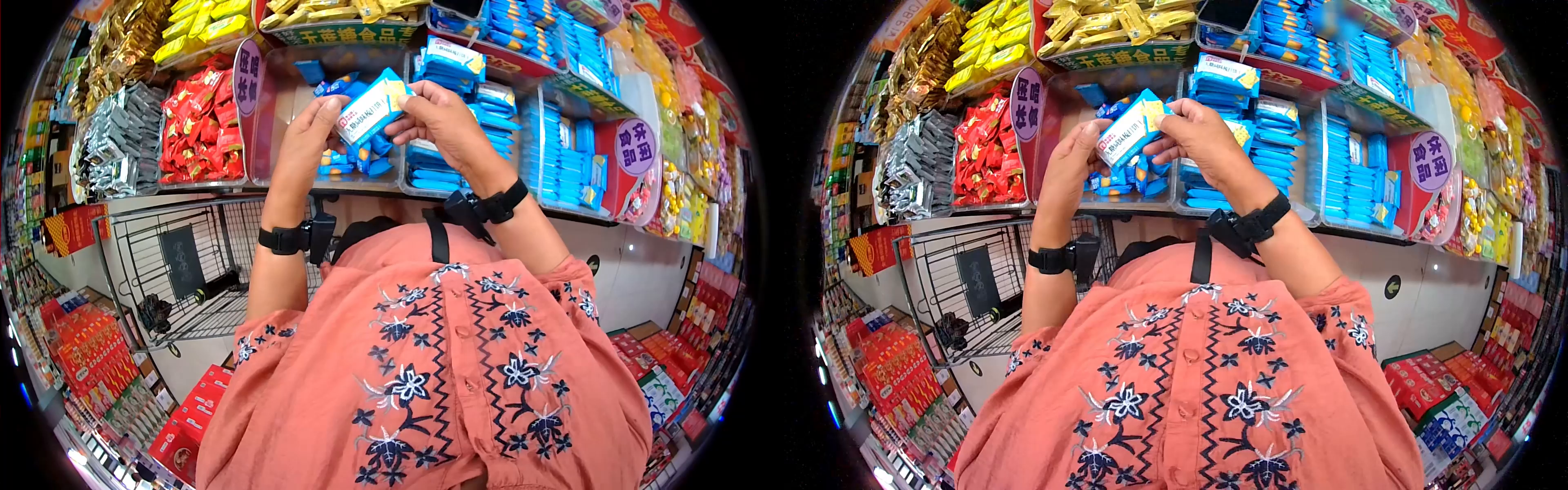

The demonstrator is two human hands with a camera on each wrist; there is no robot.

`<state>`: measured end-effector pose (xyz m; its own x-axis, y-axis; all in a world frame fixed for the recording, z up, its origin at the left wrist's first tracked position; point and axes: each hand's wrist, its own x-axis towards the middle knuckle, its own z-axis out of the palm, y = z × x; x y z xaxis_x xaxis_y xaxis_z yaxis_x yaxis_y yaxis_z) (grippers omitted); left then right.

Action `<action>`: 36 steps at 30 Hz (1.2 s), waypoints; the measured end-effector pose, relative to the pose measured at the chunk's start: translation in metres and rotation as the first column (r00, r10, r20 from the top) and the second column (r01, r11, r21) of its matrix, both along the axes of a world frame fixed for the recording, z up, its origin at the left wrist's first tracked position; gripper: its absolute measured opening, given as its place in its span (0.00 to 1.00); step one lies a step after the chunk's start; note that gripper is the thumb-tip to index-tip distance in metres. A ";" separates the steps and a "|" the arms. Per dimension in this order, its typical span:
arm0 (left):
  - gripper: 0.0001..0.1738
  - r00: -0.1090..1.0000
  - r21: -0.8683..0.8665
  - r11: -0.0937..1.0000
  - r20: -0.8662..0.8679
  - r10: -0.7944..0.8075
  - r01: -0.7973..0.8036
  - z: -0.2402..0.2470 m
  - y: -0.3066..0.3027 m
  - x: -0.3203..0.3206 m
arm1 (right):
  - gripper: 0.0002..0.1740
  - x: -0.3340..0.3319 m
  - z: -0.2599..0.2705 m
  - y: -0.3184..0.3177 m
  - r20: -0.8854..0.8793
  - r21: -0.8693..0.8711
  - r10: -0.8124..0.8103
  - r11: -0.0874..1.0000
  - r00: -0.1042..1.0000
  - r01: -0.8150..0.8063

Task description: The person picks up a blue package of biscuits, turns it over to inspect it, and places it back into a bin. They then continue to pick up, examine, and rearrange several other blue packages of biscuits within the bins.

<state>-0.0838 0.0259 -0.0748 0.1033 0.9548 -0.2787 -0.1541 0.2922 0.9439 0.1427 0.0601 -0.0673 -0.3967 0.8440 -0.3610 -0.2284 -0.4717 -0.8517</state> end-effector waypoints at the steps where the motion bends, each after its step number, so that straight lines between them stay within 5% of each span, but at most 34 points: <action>1: 0.22 1.000 -0.015 1.000 0.007 -0.004 0.004 -0.002 0.000 -0.001 | 0.15 0.001 0.000 0.000 -0.009 -0.005 -0.015 1.000 1.000 0.015; 36: 0.18 0.998 -0.015 0.998 0.042 0.055 -0.054 -0.011 -0.003 0.004 | 0.09 0.006 -0.006 0.001 -0.044 -0.024 -0.053 0.998 0.998 0.052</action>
<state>-0.0795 0.0225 -0.0860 0.0634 0.9555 -0.2881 -0.2095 0.2950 0.9323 0.1482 0.0611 -0.0731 -0.3687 0.8556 -0.3634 -0.2909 -0.4774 -0.8291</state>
